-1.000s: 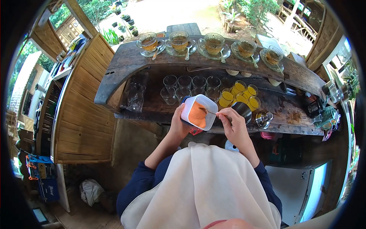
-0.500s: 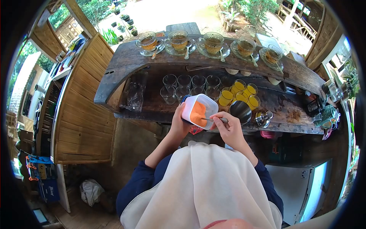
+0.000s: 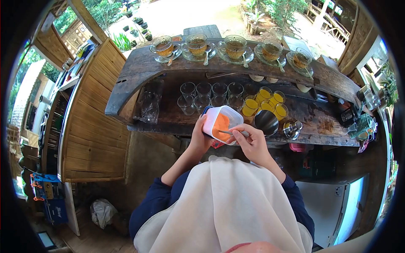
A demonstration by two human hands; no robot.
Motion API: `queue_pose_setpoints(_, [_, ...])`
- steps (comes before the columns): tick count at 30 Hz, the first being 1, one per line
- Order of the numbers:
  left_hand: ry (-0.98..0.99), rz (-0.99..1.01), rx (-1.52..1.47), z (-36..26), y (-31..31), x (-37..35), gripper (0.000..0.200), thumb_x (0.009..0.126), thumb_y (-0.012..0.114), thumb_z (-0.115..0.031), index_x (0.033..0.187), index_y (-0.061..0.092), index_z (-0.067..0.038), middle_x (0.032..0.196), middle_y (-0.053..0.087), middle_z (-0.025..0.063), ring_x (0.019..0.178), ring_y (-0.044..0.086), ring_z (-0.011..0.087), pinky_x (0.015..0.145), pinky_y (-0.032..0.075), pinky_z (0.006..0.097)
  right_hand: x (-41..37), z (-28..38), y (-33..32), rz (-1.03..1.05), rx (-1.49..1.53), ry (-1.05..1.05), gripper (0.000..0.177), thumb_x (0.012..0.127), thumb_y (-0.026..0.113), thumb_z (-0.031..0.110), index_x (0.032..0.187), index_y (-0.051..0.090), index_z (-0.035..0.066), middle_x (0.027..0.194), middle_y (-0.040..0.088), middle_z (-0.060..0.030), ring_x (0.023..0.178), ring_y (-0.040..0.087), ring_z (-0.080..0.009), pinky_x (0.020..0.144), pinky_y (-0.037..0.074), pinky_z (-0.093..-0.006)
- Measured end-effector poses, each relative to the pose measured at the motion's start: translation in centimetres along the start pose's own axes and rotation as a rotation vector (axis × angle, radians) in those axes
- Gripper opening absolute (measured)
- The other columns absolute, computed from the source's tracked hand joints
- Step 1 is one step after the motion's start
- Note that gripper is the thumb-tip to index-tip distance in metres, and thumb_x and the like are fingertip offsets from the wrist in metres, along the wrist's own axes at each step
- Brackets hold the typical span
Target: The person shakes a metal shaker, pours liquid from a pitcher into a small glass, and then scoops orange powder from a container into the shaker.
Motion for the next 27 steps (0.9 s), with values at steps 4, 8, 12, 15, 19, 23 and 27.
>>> queue_pose_setpoints(4, [0.017,0.010,-0.010,-0.1,-0.1,0.0,0.039,0.094,0.046,-0.032,0.124,0.042,-0.008,0.122,0.052,0.0148,0.116,0.053,0.0291,0.095,0.046,0.0479,-0.1,-0.3,0.1,-0.002,0.079,0.017,0.014,0.094,0.053,0.004,0.102,0.061,-0.004,0.083,0.066,-0.0093,0.077,0.069,-0.0153,0.062,0.054,-0.0208])
queue_pose_setpoints(8, [-0.001,0.007,-0.022,0.2,-0.1,-0.1,0.039,0.094,0.045,-0.032,0.124,0.042,-0.008,0.121,0.052,0.0147,0.116,0.052,0.0289,0.095,0.046,0.0478,-0.2,-0.4,0.0,-0.014,0.106,0.049,0.016,0.095,0.052,0.006,0.104,0.060,-0.004,0.079,0.067,-0.0097,0.075,0.069,-0.0154,0.063,0.054,-0.0220])
queue_pose_setpoints(12, [-0.006,0.023,-0.003,0.1,0.5,-0.3,0.042,0.094,0.044,-0.034,0.125,0.042,-0.005,0.123,0.052,0.0154,0.118,0.051,0.0288,0.098,0.043,0.0465,-0.3,-0.6,-0.2,-0.037,0.132,0.048,0.017,0.096,0.051,0.006,0.104,0.059,-0.006,0.078,0.067,-0.0103,0.073,0.068,-0.0154,0.063,0.055,-0.0228])
queue_pose_setpoints(15, [-0.009,0.017,-0.003,0.0,0.5,-0.4,0.046,0.094,0.043,-0.035,0.127,0.042,-0.003,0.126,0.052,0.0161,0.119,0.051,0.0291,0.100,0.041,0.0460,-0.5,-0.6,-0.6,-0.056,0.156,0.040,0.018,0.098,0.049,0.013,0.104,0.061,0.000,0.077,0.066,-0.0038,0.071,0.067,-0.0110,0.059,0.046,-0.0181])
queue_pose_setpoints(19, [-0.019,0.000,-0.003,-0.2,0.5,-0.5,0.050,0.094,0.042,-0.038,0.129,0.042,-0.002,0.129,0.050,0.0168,0.120,0.050,0.0296,0.101,0.040,0.0456,-0.6,-0.9,-1.0,-0.080,0.203,-0.001,0.018,0.097,0.049,0.011,0.105,0.060,-0.002,0.089,0.064,-0.0076,0.073,0.066,-0.0129,0.060,0.048,-0.0214])
queue_pose_setpoints(23, [-0.033,0.038,-0.021,-0.5,1.1,-0.9,0.052,0.094,0.041,-0.038,0.130,0.043,-0.001,0.130,0.050,0.0171,0.120,0.050,0.0296,0.101,0.040,0.0449,-0.8,1.1,-1.7,-0.103,0.063,-0.217,0.015,0.096,0.050,0.006,0.103,0.059,-0.004,0.101,0.061,-0.0128,0.074,0.066,-0.0163,0.065,0.051,-0.0254])
queue_pose_setpoints(27, [-0.019,0.002,-0.006,-0.7,0.9,-1.0,0.052,0.095,0.040,-0.039,0.130,0.043,-0.001,0.129,0.051,0.0167,0.120,0.050,0.0292,0.101,0.039,0.0442,-1.0,3.7,-1.6,-0.142,-0.195,-0.416,0.012,0.091,0.054,-0.002,0.100,0.062,-0.002,0.092,0.062,-0.0098,0.071,0.066,-0.0157,0.062,0.053,-0.0243])
Point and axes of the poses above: each hand's wrist, its own x-axis towards the middle knuckle, its own y-axis out of the palm, z = x × y, the point moved 9 cm from there along x, towards the middle knuckle
